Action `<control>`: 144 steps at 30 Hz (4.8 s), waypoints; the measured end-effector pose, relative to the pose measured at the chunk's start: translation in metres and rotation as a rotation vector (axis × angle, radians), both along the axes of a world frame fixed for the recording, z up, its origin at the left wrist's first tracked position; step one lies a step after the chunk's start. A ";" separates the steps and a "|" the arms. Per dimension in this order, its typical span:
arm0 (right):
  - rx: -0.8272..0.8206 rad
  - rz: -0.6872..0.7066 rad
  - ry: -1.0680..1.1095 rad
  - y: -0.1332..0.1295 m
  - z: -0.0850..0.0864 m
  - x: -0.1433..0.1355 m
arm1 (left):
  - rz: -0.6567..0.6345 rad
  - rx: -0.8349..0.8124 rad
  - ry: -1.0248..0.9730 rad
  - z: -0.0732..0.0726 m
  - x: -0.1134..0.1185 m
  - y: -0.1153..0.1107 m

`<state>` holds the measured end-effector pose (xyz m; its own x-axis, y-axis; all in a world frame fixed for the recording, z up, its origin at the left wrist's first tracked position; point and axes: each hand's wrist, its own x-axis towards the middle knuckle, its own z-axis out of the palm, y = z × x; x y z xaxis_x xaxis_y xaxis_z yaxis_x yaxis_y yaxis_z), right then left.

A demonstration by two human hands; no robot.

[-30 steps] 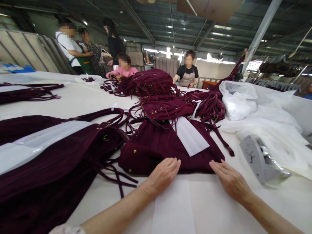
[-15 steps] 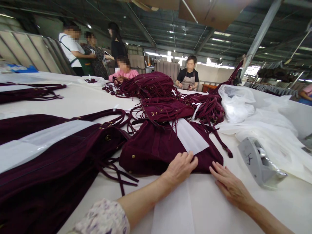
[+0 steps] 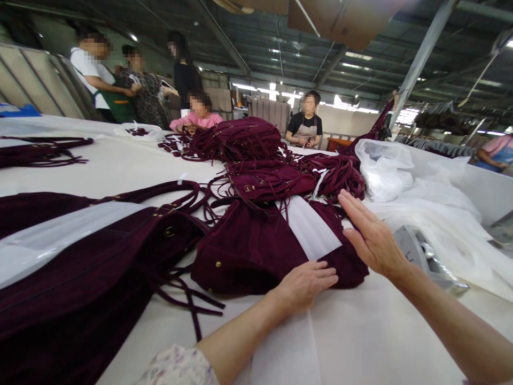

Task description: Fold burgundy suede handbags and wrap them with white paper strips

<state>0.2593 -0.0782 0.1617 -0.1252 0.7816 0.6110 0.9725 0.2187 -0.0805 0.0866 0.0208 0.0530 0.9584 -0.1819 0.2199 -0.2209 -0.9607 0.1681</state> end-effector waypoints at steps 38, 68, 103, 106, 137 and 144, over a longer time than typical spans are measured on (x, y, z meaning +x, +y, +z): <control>-0.180 0.355 0.495 0.062 -0.142 -0.034 | 1.198 -0.165 -0.360 0.051 -0.205 0.008; -0.222 0.389 0.171 0.066 -0.148 -0.041 | 0.830 0.401 -0.130 0.038 -0.210 0.038; -0.423 0.565 -0.032 0.068 -0.134 -0.050 | 1.058 0.344 0.062 0.122 -0.068 -0.005; -0.407 0.583 -0.036 0.068 -0.136 -0.049 | 0.871 0.291 -0.088 0.095 -0.061 -0.003; -0.565 0.673 0.029 0.062 -0.115 -0.067 | 0.944 0.115 0.300 0.015 -0.202 0.085; -0.563 0.677 0.043 0.061 -0.112 -0.069 | 0.949 0.341 0.360 0.112 -0.119 0.077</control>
